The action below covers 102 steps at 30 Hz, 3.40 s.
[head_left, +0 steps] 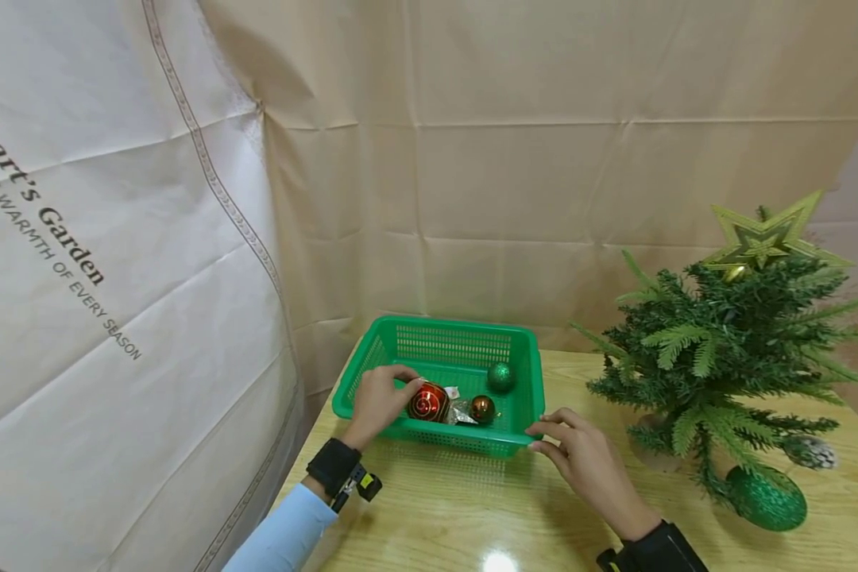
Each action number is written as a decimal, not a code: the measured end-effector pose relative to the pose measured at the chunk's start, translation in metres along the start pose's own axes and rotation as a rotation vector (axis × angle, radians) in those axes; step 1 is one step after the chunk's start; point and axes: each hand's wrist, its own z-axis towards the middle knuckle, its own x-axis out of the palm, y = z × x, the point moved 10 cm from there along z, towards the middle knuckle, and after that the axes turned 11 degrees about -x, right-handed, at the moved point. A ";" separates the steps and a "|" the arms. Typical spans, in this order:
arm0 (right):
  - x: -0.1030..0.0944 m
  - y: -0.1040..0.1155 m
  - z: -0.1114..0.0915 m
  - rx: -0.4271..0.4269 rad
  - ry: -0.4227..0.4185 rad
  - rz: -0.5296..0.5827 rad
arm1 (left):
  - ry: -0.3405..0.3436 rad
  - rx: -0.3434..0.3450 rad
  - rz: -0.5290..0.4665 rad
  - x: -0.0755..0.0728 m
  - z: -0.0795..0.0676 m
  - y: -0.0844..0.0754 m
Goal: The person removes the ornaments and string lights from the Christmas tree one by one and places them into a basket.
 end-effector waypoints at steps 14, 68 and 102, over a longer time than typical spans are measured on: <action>-0.001 0.001 0.000 0.000 0.001 -0.010 | 0.010 -0.056 0.004 0.001 0.002 0.010; -0.111 -0.018 -0.063 0.241 0.202 0.410 | 0.277 0.541 -0.229 0.095 -0.042 -0.164; -0.194 -0.142 -0.180 0.833 -0.053 -0.062 | 0.363 0.675 -0.115 0.161 -0.086 -0.248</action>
